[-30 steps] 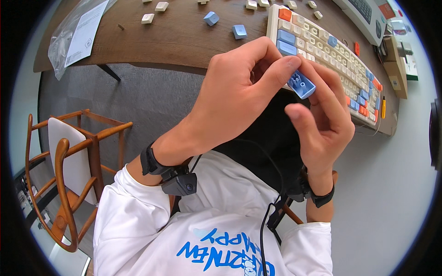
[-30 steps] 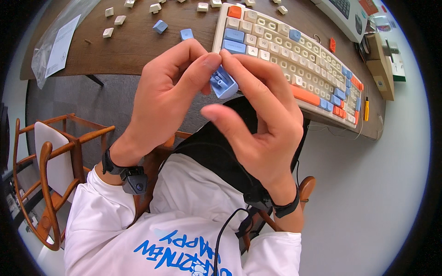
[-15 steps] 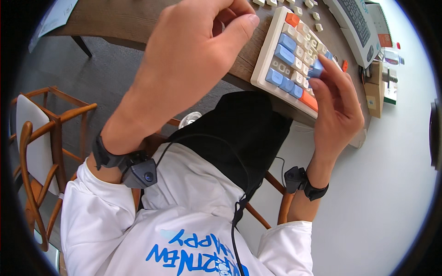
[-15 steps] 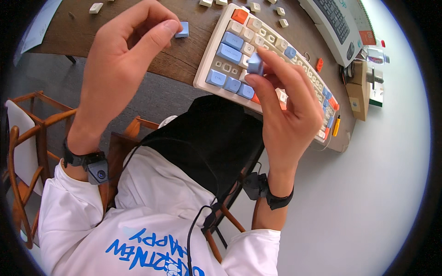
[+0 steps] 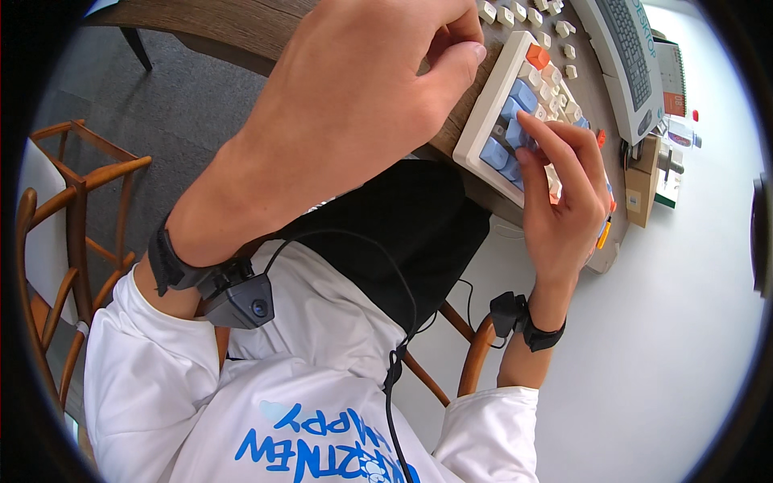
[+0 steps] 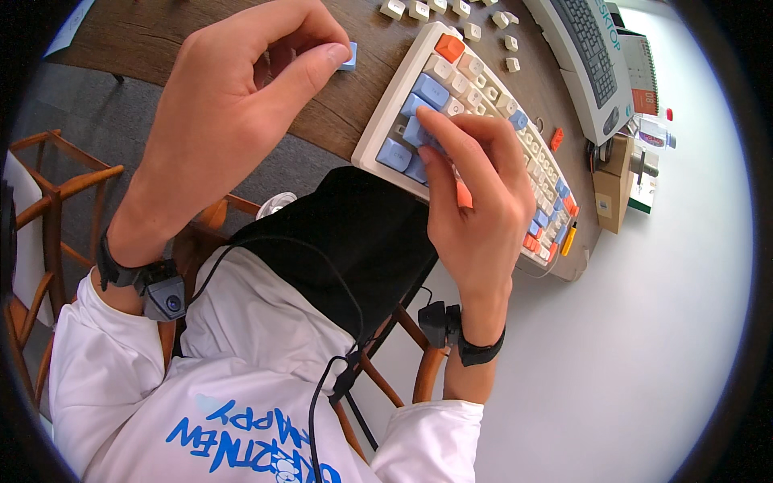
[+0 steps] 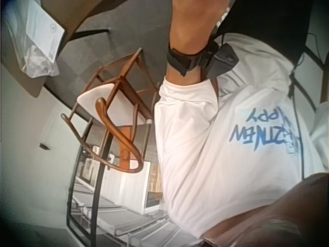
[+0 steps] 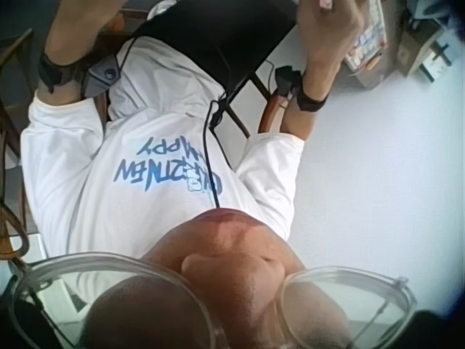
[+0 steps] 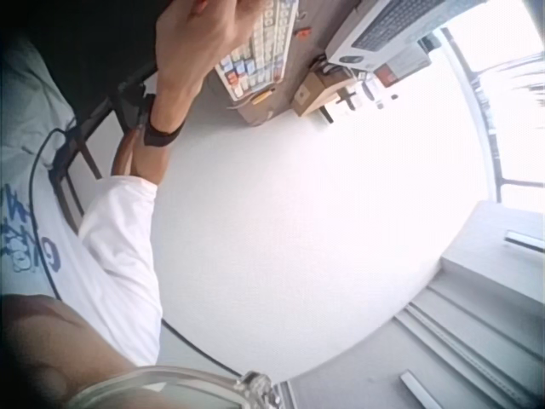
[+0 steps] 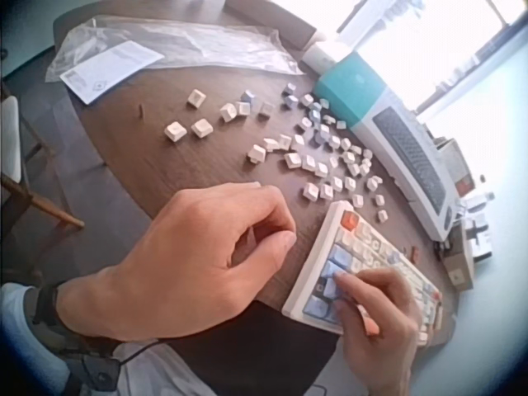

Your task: The person attaches various keycaps to a keyboard frame by pressing them into place one at a time, occasionally using a small yellow tool to assist in positioning or securing the keys.

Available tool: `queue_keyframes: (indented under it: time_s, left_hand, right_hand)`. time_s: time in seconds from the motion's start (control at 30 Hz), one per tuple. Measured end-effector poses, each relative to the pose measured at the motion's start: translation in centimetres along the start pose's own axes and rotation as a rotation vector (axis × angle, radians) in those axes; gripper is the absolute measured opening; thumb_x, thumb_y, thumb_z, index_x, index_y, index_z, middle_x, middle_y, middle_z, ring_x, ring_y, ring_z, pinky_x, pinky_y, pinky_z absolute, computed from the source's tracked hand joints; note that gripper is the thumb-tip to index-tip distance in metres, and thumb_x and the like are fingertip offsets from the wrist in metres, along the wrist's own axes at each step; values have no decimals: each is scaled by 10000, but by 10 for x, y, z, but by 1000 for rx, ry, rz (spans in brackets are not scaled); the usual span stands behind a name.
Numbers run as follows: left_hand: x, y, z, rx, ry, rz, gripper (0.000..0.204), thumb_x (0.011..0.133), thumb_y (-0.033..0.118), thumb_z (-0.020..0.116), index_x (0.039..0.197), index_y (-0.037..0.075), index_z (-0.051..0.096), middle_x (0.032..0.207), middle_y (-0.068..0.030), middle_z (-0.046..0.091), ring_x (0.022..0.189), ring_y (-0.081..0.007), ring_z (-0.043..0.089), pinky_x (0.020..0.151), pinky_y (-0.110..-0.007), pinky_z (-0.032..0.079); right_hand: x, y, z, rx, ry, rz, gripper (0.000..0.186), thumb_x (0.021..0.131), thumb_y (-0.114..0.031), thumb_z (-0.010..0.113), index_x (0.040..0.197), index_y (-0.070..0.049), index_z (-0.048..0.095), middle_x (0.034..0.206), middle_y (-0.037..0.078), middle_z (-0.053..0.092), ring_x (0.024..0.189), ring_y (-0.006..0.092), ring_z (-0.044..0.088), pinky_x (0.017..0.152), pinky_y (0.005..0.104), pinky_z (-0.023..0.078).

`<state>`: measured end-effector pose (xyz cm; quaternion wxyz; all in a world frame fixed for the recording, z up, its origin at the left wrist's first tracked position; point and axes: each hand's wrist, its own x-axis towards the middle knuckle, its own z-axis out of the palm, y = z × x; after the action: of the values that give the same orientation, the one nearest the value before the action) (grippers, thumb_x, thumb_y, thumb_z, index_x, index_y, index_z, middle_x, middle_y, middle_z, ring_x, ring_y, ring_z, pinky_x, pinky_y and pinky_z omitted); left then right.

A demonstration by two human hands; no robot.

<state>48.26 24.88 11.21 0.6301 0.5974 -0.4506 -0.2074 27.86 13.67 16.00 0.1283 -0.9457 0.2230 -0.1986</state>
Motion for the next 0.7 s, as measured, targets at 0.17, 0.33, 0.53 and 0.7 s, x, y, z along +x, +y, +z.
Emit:
queue_keyframes:
  time_s: [0.17, 0.33, 0.53, 0.7]
  left_hand:
    - [1, -1, -2, 27, 8, 70, 116, 939, 70, 659, 929, -41, 626, 804, -194, 638, 687, -308, 647, 635, -376, 513]
    - [2, -3, -3, 140, -25, 130, 92, 923, 51, 656, 911, -33, 619, 803, -192, 637, 688, -318, 645, 635, -379, 512]
    - [-2, -2, 2, 47, -19, 95, 87, 920, 48, 659, 906, -30, 623, 796, -186, 630, 696, -307, 648, 634, -369, 509]
    - [-2, 0, 5, 48, -64, 79, 91, 916, 48, 671, 909, -29, 623, 792, -175, 622, 684, -292, 636, 630, -362, 503]
  right_hand:
    - [3, -5, -2, 75, 6, 61, 275, 816, 69, 788, 1066, -44, 786, 991, 87, 696, 811, 196, 708, 706, 300, 588]
    - [0, -5, -2, -26, 22, 20, 246, 816, 61, 798, 1037, -44, 788, 984, 82, 712, 798, 188, 717, 707, 294, 585]
    - [2, -9, -3, -17, 38, -7, 207, 815, 40, 812, 1003, -44, 791, 940, 69, 712, 775, 179, 706, 670, 287, 558]
    - [9, -7, -7, 54, -5, 24, 142, 819, 27, 815, 945, -34, 789, 863, 48, 702, 734, 166, 689, 633, 267, 530]
